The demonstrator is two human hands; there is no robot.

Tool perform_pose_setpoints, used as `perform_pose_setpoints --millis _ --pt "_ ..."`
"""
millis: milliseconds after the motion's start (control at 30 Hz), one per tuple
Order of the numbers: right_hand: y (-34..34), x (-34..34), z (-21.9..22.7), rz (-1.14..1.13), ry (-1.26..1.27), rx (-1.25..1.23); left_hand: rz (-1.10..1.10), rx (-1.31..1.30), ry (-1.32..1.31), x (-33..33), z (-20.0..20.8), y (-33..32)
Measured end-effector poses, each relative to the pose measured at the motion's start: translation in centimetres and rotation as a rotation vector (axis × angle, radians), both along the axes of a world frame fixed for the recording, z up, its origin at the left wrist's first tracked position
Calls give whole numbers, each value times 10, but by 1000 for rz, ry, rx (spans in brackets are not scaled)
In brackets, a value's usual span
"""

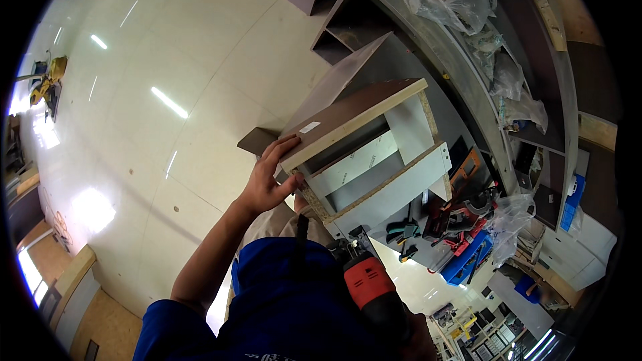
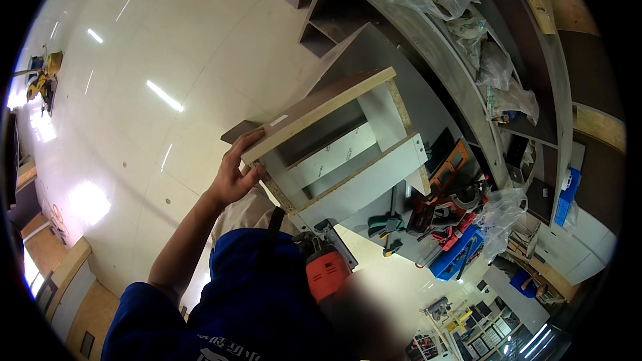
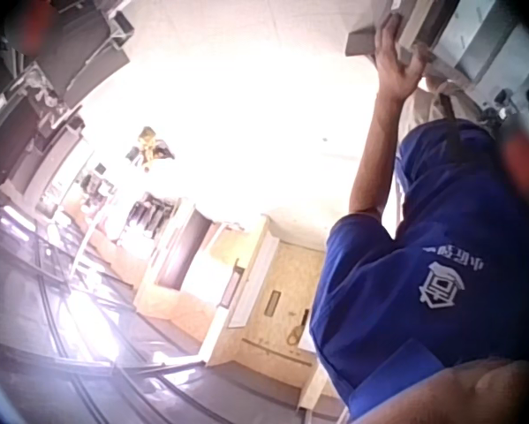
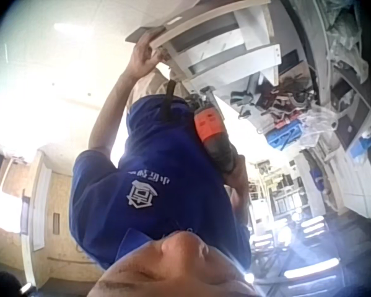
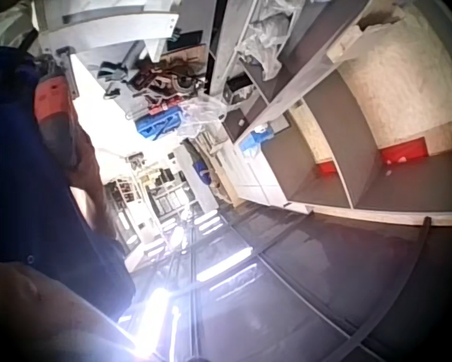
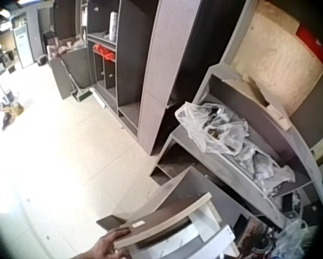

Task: The person measures and marks a wooden cabinet frame using a digital caliper and a pencil, then uses a cordless drill to fasten a metal bracket to the frame. A second person assists by holding the bracket in place during drilling.

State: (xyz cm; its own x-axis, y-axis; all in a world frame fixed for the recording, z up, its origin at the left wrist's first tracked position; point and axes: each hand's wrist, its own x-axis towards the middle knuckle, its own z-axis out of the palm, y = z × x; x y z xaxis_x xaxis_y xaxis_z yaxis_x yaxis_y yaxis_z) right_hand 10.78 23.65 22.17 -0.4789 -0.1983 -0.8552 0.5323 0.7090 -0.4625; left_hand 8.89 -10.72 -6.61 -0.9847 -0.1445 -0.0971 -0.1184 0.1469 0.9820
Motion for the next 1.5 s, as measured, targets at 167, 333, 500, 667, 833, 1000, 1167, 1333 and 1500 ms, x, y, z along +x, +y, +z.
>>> perform_pose_setpoints --millis 167,333,500,667,833,1000,1167,1333,1500 --pt "-6 -2 2 -34 29 -49 -2 0 -5 -1 -1 0" --pt "-10 -7 2 -24 41 -97 22 -9 -8 5 1 -1" --pt "-12 -3 4 -48 48 -125 4 6 -11 0 3 1" --pt "-13 -1 8 -77 26 -97 -4 30 -25 1 2 -1" --pt "-9 10 1 -95 86 -92 -4 48 -27 2 2 -1" --pt "11 7 -5 128 45 -27 -11 31 -16 1 4 -2" --pt "3 12 -2 -30 85 -23 -22 31 -15 -1 5 -2" --pt "29 21 -9 79 23 96 -32 31 -21 0 5 -5" --pt "22 15 -12 114 -17 -61 -29 38 -13 0 4 -4"
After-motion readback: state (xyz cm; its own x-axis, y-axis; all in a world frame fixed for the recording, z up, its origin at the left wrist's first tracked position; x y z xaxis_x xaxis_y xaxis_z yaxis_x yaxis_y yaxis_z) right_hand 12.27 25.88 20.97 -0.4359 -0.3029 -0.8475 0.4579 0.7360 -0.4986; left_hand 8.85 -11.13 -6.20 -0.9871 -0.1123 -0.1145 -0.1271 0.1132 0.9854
